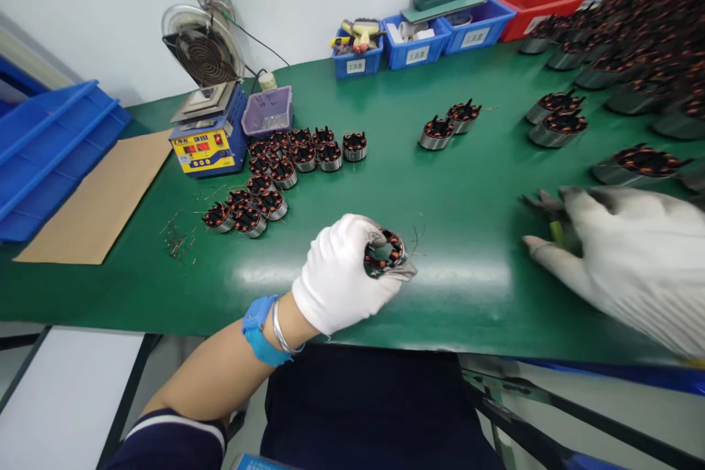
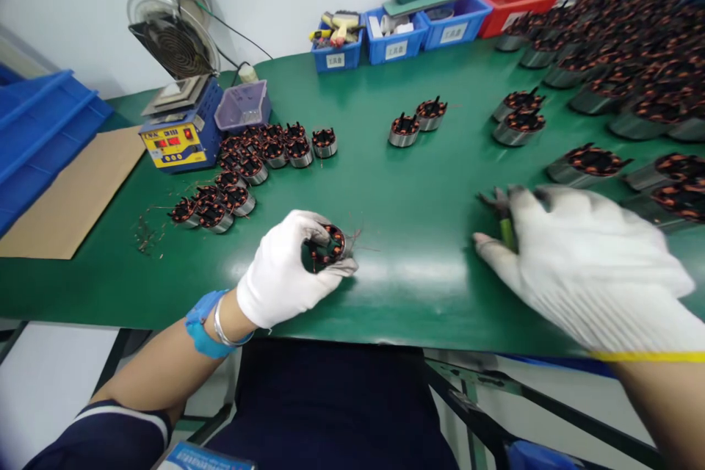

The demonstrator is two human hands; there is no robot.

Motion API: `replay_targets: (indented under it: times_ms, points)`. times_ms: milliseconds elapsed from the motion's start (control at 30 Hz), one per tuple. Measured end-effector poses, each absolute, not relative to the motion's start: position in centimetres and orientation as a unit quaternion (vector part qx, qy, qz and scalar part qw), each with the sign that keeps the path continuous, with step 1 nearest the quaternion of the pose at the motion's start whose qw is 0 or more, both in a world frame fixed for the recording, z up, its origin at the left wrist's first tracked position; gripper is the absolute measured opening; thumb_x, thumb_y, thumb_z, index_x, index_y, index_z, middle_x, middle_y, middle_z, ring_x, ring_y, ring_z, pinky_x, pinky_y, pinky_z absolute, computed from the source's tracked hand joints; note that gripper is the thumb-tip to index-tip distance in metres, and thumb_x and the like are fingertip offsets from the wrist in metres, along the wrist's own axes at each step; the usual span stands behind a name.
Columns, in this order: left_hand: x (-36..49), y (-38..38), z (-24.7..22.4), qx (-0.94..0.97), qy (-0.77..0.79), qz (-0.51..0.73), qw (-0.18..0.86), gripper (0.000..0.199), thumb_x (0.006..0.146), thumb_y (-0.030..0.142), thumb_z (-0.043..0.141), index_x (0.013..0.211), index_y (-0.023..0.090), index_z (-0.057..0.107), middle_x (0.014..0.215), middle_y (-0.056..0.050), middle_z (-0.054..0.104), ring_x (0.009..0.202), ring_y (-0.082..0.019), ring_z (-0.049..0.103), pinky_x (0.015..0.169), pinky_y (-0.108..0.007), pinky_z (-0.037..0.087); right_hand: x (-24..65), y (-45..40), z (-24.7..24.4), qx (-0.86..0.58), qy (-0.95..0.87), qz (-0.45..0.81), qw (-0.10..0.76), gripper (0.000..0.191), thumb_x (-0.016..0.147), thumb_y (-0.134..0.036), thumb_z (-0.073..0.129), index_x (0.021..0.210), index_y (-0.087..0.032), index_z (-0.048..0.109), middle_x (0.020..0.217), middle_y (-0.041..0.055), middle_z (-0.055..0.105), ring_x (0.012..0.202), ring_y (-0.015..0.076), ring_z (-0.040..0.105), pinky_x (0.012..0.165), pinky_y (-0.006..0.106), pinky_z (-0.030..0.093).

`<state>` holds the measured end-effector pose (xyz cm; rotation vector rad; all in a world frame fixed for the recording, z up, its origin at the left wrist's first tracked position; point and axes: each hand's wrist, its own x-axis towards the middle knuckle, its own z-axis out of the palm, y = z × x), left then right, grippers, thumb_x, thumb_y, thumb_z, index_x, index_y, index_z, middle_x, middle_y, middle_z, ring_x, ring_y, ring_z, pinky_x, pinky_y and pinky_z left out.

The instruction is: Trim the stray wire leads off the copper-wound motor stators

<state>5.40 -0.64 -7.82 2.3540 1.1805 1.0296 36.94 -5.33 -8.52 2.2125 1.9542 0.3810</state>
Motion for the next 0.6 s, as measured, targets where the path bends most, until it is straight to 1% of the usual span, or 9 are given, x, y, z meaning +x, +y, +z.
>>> replay_targets:
  times_ms: [67,100,133,233,333,433,500,567,600]
  points:
    - [5.4,-0.5,-7.5,0.786,0.432,0.408,0.167,0.039,0.078,0.041,0.083,0.097,0.024,0.054,0.099,-0.006,0.072,0.088,-0.021,0.074,0.081,-0.036,0.061,34.4,-5.6,-9.0,0.682,0.720,0.115,0.051,0.089,0.096,-0.069,0.030,0.138,0.006,0.056,0.132,0.0377,0.057,0.122,0.0489,0.057,0.098,0.057,0.049]
    - [5.2,-0.2,-7.3,0.761,0.440,0.444,0.172,0.039,0.079,0.039,0.083,0.098,0.024,0.053,0.098,-0.005,0.072,0.087,-0.020,0.074,0.081,-0.035,0.061,33.1,-5.7,-9.5,0.649,0.754,0.101,0.034,0.095,0.093,-0.073,0.035,0.139,0.008,0.054,0.136,0.0391,0.056,0.128,0.0497,0.053,0.106,0.058,0.045]
    - [4.9,0.3,-6.9,0.732,0.445,0.485,0.174,0.039,0.079,0.037,0.083,0.099,0.024,0.053,0.098,-0.004,0.072,0.087,-0.019,0.074,0.082,-0.035,0.062,31.9,-5.6,-10.0,0.621,0.778,0.089,0.018,0.099,0.090,-0.075,0.039,0.140,0.010,0.052,0.139,0.0404,0.054,0.133,0.0505,0.050,0.111,0.060,0.041]
    - [3.7,2.3,-5.8,0.632,0.456,0.603,0.171,0.038,0.079,0.032,0.084,0.099,0.024,0.052,0.094,-0.001,0.071,0.085,-0.018,0.075,0.083,-0.037,0.063,29.2,-4.0,-11.5,0.577,0.814,0.073,-0.015,0.106,0.087,-0.077,0.044,0.147,0.011,0.046,0.150,0.0418,0.045,0.142,0.0524,0.041,0.116,0.067,0.032]
    - [2.6,4.0,-5.0,0.562,0.455,0.674,0.154,0.035,0.083,0.033,0.083,0.096,0.026,0.051,0.089,0.001,0.070,0.081,-0.018,0.075,0.081,-0.039,0.064,26.5,-0.5,-12.0,0.561,0.826,0.006,-0.051,0.113,0.083,-0.079,0.050,0.149,0.013,0.044,0.156,0.0426,0.039,0.147,0.0537,0.035,0.120,0.070,0.024]
    - [2.0,4.8,-4.8,0.550,0.441,0.697,0.133,0.035,0.085,0.036,0.082,0.094,0.026,0.049,0.086,0.002,0.068,0.081,-0.017,0.074,0.082,-0.038,0.064,21.9,2.9,-11.7,0.541,0.831,-0.074,-0.110,0.114,0.078,-0.077,0.060,0.148,0.012,0.047,0.159,0.0425,0.036,0.150,0.0550,0.030,0.123,0.071,0.014]
    - [1.9,5.0,-5.1,0.555,0.448,0.685,0.146,0.036,0.084,0.035,0.082,0.095,0.025,0.049,0.085,0.003,0.068,0.080,-0.016,0.074,0.082,-0.035,0.064,18.1,4.2,-11.5,0.514,0.841,-0.093,-0.140,0.111,0.078,-0.077,0.061,0.149,0.007,0.049,0.162,0.0386,0.035,0.153,0.0528,0.028,0.125,0.070,0.011]
    - [2.0,4.9,-5.5,0.565,0.466,0.661,0.163,0.038,0.082,0.033,0.083,0.096,0.025,0.049,0.088,0.002,0.069,0.083,-0.016,0.075,0.084,-0.033,0.064,15.3,4.8,-11.4,0.486,0.848,-0.117,-0.174,0.103,0.080,-0.072,0.062,0.150,0.002,0.050,0.163,0.0323,0.040,0.153,0.0481,0.032,0.127,0.065,0.015]
    - [2.0,4.8,-5.7,0.572,0.474,0.648,0.167,0.041,0.080,0.033,0.084,0.096,0.024,0.048,0.091,0.002,0.071,0.086,-0.016,0.076,0.086,-0.033,0.063,14.6,4.9,-11.4,0.480,0.845,-0.132,-0.195,0.095,0.083,-0.067,0.061,0.150,-0.001,0.051,0.161,0.0290,0.044,0.152,0.0448,0.037,0.128,0.062,0.021]
